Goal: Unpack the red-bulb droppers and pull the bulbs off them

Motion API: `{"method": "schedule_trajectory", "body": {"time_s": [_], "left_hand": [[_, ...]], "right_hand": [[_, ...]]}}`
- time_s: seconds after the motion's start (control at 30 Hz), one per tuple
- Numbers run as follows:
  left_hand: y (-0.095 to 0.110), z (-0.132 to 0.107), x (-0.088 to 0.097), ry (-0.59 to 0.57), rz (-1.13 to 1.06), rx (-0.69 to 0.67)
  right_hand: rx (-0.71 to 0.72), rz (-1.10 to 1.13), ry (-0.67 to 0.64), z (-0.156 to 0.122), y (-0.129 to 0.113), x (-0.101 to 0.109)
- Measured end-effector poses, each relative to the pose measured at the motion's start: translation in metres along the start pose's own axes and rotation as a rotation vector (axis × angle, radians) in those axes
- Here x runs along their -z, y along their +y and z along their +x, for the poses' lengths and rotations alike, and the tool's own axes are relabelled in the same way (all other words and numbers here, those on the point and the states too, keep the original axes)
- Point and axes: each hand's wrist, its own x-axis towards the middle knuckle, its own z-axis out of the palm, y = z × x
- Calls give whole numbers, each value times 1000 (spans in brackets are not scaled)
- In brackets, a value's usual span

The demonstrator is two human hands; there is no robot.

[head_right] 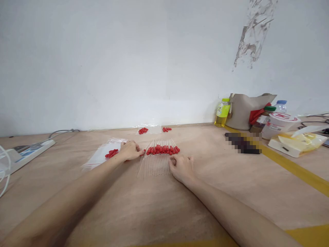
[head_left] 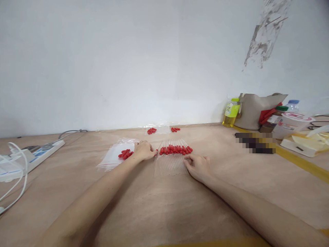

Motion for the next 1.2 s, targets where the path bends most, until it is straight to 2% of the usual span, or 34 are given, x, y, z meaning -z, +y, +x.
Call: {"method": "schedule_trajectory", "body": {"time_s": [0.13, 0.27, 0.37, 0.43, 0.47, 0.57, 0.67, 0.77, 0.87, 1.2], "left_hand": [[-2, 12, -5, -18, -21, 44], [-9, 2, 9, 70, -41, 33], [-13, -23, 21, 151, -79, -115], [-14, -43, 22, 208, -112, -303], [-15, -53, 19, 222, -119, -389], [-14, -75, 2, 299, -130, -561], [-12, -86, -14, 396, -161, -644], [-9, -89, -21, 440, -208, -685], [-6, -89, -20, 459, -247, -692], [2, -90, -14, 431, -99, -750]], "right_hand": [[20, 2, 7, -1, 0, 1], [78, 37, 86, 0, 3, -3], [206, 55, 281, 0, 3, -4], [331, 17, 372, -1, 0, -3], [404, -12, 378, -2, -2, -2], [625, -71, 289, -7, -9, 0], [738, -72, 220, -10, -15, -5], [772, -89, 190, -10, -20, -11], [801, -126, 146, -10, -25, -15], [842, -92, 130, -15, -26, -16]]}}
